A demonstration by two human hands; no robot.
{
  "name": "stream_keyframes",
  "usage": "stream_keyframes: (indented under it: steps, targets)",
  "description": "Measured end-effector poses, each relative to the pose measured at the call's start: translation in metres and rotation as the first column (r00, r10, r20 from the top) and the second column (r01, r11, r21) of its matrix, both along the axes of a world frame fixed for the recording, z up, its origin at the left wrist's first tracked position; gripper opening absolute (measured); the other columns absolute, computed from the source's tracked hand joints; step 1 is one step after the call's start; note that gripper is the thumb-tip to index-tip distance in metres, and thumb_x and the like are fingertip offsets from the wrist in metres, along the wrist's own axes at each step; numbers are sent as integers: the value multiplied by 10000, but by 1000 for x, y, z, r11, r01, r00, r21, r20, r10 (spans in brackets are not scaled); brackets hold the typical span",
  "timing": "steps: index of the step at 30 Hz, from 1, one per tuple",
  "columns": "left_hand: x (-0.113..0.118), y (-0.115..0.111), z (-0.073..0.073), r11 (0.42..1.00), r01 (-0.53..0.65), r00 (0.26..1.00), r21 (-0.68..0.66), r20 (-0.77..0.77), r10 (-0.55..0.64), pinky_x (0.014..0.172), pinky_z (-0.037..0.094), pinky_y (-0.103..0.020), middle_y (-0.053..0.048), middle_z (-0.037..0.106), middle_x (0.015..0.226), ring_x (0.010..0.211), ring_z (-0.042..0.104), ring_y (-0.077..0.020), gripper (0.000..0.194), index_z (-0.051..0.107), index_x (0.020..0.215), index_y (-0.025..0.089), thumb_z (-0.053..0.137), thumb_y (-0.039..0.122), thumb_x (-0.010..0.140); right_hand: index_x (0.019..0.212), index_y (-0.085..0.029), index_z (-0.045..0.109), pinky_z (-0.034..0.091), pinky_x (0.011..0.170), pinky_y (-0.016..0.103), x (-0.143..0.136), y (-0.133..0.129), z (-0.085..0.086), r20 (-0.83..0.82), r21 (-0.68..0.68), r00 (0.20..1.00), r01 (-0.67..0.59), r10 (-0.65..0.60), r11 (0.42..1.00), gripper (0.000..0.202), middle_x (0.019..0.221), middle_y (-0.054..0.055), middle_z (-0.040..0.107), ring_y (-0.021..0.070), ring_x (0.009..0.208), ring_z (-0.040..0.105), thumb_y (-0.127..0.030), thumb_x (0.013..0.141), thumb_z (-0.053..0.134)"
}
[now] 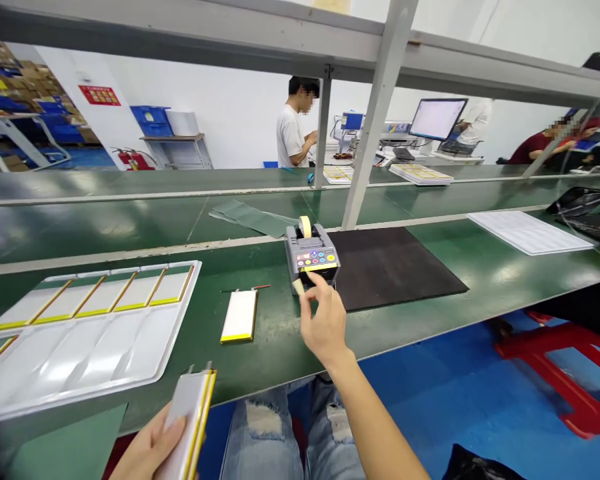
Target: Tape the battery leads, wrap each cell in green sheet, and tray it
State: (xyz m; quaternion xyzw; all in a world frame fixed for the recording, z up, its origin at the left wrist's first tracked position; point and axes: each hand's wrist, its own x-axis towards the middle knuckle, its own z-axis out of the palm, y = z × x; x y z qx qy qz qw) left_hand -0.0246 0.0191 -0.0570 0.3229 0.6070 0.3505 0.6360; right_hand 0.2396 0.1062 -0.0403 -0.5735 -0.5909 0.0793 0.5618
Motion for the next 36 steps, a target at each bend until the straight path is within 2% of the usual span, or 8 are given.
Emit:
stream_keyframes:
  steps: [2,5,8,11,20,30,34,36]
  targets:
    - [6,-6,6,986,114,992,124,-66,-106,772,523,-315,-40,695,989,938,624,-267,553,568,1128,228,683,551,694,1308,-207,329,435,796,357,-14,-27,14,83,-37,950,-298,300,954,498,797,17,602,174,773,546,-185,849,521]
    - [11,-15,16,895,387,922,224,-58,-384,938,442,-299,-29,624,1209,1080,563,-236,503,515,1245,243,632,439,797,1355,-250,227,439,682,280,-28,-56,33,-144,-245,716,-695,684,676,598,784,-19,559,130,694,506,-163,841,520]
    - [13,-24,25,806,549,829,221,-25,-558,892,466,-284,0,616,1230,975,604,-192,518,447,1317,300,614,359,830,1340,-261,240,373,572,223,-34,-64,40,-363,-345,506,-853,782,392,634,736,-55,475,89,596,420,-137,795,539]
    - [12,-31,35,757,623,782,197,-149,-605,821,478,-242,25,636,1202,970,609,-191,495,480,1293,333,627,346,820,1323,-247,272,318,552,221,-34,-64,39,-384,-395,441,-872,811,288,658,715,-67,439,81,574,342,-118,740,547]
    - [9,-36,40,671,730,670,132,-335,-662,868,440,-286,42,646,1137,994,581,-209,503,456,1302,396,601,411,821,1309,-259,304,307,553,217,-40,-69,35,-350,-455,472,-841,809,294,654,688,-81,411,79,568,334,-131,722,562]
    - [10,-39,41,746,654,741,123,-304,-599,766,486,-295,-3,679,1113,896,616,-246,533,490,1308,344,608,342,788,1375,-287,231,324,547,207,-47,-69,39,-110,-644,572,-664,813,380,817,702,-89,452,74,552,373,-176,679,643]
    - [11,-37,38,786,605,787,130,-254,-563,761,497,-280,-4,682,1114,888,631,-231,534,470,1326,318,601,346,809,1417,-289,158,391,655,258,-44,-67,36,-22,-637,658,-590,753,497,920,847,-35,521,113,675,458,-278,673,699]
    - [9,-35,35,806,576,814,139,-190,-549,773,498,-263,5,673,1131,883,633,-203,534,439,1343,316,590,356,832,1350,-264,295,395,671,257,-36,-66,34,-101,-546,688,-642,719,538,763,908,-8,528,118,725,470,-318,702,696]
